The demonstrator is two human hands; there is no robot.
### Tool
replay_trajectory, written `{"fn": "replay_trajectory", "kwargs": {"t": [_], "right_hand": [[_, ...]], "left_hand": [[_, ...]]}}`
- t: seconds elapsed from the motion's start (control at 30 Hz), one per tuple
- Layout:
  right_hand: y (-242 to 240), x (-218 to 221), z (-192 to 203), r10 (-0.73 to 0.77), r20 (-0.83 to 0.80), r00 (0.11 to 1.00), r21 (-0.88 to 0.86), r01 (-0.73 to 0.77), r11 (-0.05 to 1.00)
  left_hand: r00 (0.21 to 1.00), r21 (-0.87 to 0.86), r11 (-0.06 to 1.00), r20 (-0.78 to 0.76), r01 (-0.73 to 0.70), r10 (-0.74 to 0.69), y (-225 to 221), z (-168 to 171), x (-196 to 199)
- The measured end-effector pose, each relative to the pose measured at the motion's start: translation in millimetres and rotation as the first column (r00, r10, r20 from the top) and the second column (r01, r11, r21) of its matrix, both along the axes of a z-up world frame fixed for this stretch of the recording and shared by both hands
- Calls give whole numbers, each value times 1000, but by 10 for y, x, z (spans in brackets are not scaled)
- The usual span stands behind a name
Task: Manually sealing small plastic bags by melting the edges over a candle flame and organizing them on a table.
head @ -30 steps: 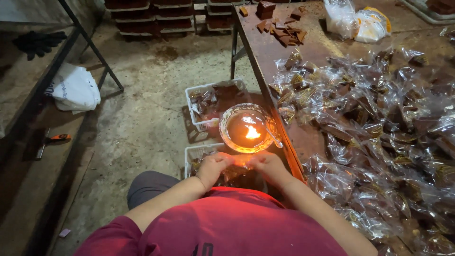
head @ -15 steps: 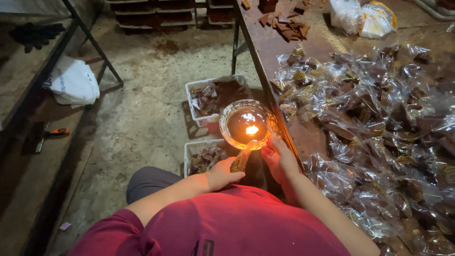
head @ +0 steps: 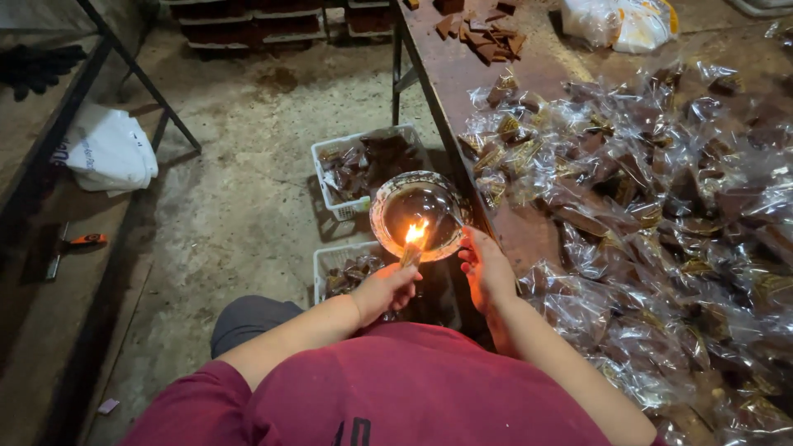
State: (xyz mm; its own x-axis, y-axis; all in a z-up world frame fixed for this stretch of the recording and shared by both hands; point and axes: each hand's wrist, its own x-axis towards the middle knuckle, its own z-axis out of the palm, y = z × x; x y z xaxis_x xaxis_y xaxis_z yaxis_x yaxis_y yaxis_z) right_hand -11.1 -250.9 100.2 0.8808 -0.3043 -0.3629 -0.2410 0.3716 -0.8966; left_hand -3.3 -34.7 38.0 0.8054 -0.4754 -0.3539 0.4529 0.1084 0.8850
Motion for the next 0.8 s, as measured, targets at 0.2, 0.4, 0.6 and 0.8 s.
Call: {"fn": "replay_trajectory", "kwargs": {"t": [0.2, 0.4, 0.6, 0.8], "right_hand": [[-12, 8, -65, 52, -21, 998, -39, -53, 998], [63, 7, -239, 227, -121, 966, -18, -231, 973], [447, -264, 417, 263, -99, 960, 211, -238, 948], [332, -284, 158, 568, -79, 819, -23, -571, 820]], "left_hand": [[996, 22, 1000, -92, -11, 13, 2, -167, 66], [995, 123, 992, 87, 36, -47, 18, 67, -65], [989, 11, 999, 139, 47, -48, -11, -268, -35], [978, -300, 932, -8, -203, 210, 139, 357, -169]]}}
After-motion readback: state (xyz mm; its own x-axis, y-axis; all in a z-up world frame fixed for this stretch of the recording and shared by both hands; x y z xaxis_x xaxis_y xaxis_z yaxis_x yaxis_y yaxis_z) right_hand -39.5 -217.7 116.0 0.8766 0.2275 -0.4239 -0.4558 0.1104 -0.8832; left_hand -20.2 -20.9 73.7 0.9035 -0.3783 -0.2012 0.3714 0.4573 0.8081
